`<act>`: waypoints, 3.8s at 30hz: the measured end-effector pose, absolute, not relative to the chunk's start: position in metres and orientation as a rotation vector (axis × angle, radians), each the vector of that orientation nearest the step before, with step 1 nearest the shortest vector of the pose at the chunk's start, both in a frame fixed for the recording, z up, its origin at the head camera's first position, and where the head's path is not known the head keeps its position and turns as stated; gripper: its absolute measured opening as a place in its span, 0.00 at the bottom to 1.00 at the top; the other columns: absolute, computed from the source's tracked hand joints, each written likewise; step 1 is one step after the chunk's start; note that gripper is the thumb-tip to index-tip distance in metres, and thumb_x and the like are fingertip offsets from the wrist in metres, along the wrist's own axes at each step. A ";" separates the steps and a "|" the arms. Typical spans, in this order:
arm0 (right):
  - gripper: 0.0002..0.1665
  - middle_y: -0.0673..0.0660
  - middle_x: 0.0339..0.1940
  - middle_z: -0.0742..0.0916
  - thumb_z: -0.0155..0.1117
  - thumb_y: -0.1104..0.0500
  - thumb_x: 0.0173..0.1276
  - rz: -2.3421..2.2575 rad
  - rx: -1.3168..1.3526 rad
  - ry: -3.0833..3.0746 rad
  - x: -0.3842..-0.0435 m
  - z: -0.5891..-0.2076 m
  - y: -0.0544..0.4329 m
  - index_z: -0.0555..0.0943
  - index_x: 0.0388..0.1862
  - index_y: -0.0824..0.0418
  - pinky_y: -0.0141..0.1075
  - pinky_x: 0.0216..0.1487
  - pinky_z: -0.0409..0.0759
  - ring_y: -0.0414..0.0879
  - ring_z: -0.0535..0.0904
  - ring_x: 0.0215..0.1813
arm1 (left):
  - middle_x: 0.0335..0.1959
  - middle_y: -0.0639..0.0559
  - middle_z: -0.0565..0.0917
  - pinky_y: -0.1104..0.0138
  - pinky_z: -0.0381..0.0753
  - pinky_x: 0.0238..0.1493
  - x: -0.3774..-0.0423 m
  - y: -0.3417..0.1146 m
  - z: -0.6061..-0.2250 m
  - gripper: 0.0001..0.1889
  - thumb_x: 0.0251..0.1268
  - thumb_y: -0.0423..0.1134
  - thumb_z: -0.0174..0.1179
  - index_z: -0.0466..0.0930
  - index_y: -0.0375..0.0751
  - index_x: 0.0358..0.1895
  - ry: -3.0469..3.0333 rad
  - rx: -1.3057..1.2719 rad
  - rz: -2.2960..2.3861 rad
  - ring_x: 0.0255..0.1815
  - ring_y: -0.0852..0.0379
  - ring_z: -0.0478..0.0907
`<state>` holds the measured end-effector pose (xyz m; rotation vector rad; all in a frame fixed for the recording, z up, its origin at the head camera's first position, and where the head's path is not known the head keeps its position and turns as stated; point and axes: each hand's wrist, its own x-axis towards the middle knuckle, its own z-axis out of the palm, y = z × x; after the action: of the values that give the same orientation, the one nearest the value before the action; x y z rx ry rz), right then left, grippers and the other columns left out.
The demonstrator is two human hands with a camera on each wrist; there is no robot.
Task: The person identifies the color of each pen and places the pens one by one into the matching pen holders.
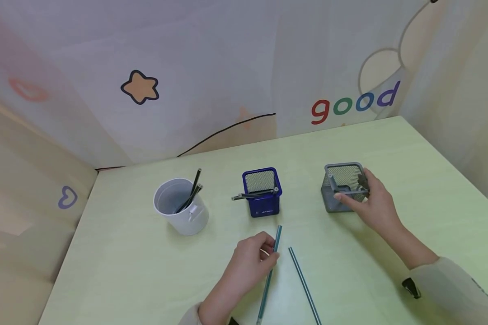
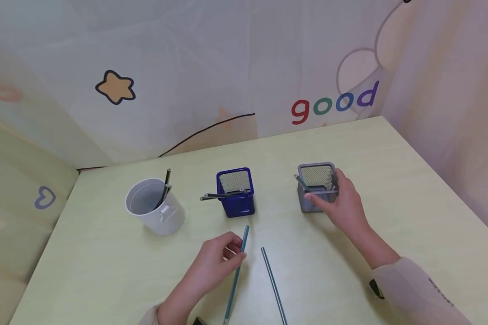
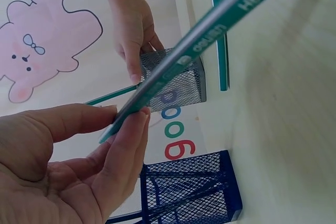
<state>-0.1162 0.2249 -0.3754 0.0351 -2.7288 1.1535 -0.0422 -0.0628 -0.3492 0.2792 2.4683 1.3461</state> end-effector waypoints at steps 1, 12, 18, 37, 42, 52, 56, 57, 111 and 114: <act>0.54 0.79 0.61 0.69 0.68 0.47 0.61 1.153 0.037 -2.728 -0.116 -0.376 0.225 0.51 0.73 0.73 0.65 0.55 0.70 0.73 0.67 0.61 | 0.32 0.49 0.82 0.72 0.79 0.31 -0.042 -0.063 -0.349 0.07 0.59 0.30 0.62 0.79 0.33 0.40 2.467 0.282 1.345 0.31 0.59 0.78; 0.54 0.79 0.61 0.69 0.68 0.46 0.61 1.145 0.039 -2.731 -0.117 -0.376 0.225 0.51 0.72 0.73 0.64 0.55 0.70 0.73 0.67 0.61 | 0.33 0.47 0.83 0.75 0.79 0.33 -0.041 -0.064 -0.346 0.07 0.61 0.29 0.60 0.77 0.31 0.40 2.454 0.369 1.442 0.33 0.59 0.80; 0.52 0.78 0.60 0.71 0.68 0.47 0.61 1.149 0.047 -2.717 -0.117 -0.376 0.225 0.53 0.72 0.72 0.64 0.55 0.71 0.72 0.68 0.61 | 0.35 0.47 0.83 0.74 0.81 0.37 -0.043 -0.063 -0.340 0.07 0.62 0.30 0.60 0.77 0.34 0.43 2.450 0.371 1.468 0.36 0.57 0.81; 0.53 0.78 0.60 0.70 0.68 0.46 0.60 1.144 0.041 -2.732 -0.115 -0.377 0.225 0.54 0.72 0.72 0.66 0.56 0.69 0.73 0.67 0.61 | 0.37 0.43 0.84 0.77 0.80 0.38 -0.041 -0.062 -0.333 0.07 0.63 0.30 0.60 0.78 0.33 0.42 2.453 0.474 1.702 0.40 0.51 0.82; 0.53 0.78 0.59 0.70 0.68 0.47 0.61 1.144 0.042 -2.726 -0.114 -0.377 0.226 0.53 0.72 0.73 0.65 0.54 0.70 0.72 0.68 0.60 | 0.39 0.42 0.84 0.77 0.81 0.38 -0.041 -0.060 -0.332 0.07 0.64 0.30 0.59 0.77 0.33 0.43 2.431 0.505 1.743 0.41 0.49 0.82; 0.52 0.78 0.59 0.71 0.68 0.48 0.61 1.171 0.052 -2.718 -0.115 -0.376 0.225 0.53 0.72 0.72 0.64 0.55 0.71 0.72 0.68 0.60 | 0.39 0.42 0.84 0.74 0.83 0.39 -0.042 -0.058 -0.335 0.07 0.61 0.27 0.60 0.78 0.33 0.43 2.373 0.533 1.883 0.41 0.49 0.83; 0.53 0.78 0.60 0.70 0.68 0.48 0.61 1.171 0.047 -2.721 -0.114 -0.376 0.225 0.53 0.72 0.72 0.64 0.55 0.71 0.72 0.68 0.60 | 0.39 0.43 0.84 0.72 0.83 0.39 -0.044 -0.056 -0.334 0.07 0.61 0.26 0.60 0.78 0.33 0.42 2.359 0.532 1.940 0.41 0.50 0.83; 0.53 0.78 0.60 0.70 0.68 0.48 0.61 1.168 0.047 -2.721 -0.114 -0.376 0.225 0.53 0.72 0.72 0.64 0.55 0.71 0.72 0.68 0.60 | 0.39 0.43 0.84 0.72 0.83 0.39 -0.044 -0.056 -0.334 0.07 0.61 0.26 0.60 0.78 0.34 0.42 2.361 0.532 1.949 0.41 0.51 0.84; 0.55 0.78 0.61 0.70 0.68 0.46 0.60 1.186 0.019 -2.734 -0.116 -0.376 0.225 0.51 0.73 0.71 0.64 0.55 0.71 0.71 0.68 0.60 | 0.39 0.30 0.82 0.63 0.85 0.41 -0.075 -0.019 -0.348 0.09 0.59 0.21 0.58 0.72 0.26 0.43 2.340 0.982 2.584 0.39 0.40 0.81; 0.54 0.77 0.60 0.70 0.69 0.47 0.60 1.195 0.034 -2.727 -0.117 -0.377 0.223 0.52 0.73 0.71 0.64 0.55 0.71 0.71 0.68 0.60 | 0.38 0.30 0.81 0.61 0.85 0.41 -0.077 -0.017 -0.349 0.10 0.58 0.19 0.58 0.72 0.26 0.43 2.352 1.036 2.599 0.38 0.38 0.81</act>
<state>-0.1165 0.2230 -0.3772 0.0343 -2.7273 1.1946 -0.0772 -0.0170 -0.3487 1.0364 2.3516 2.5985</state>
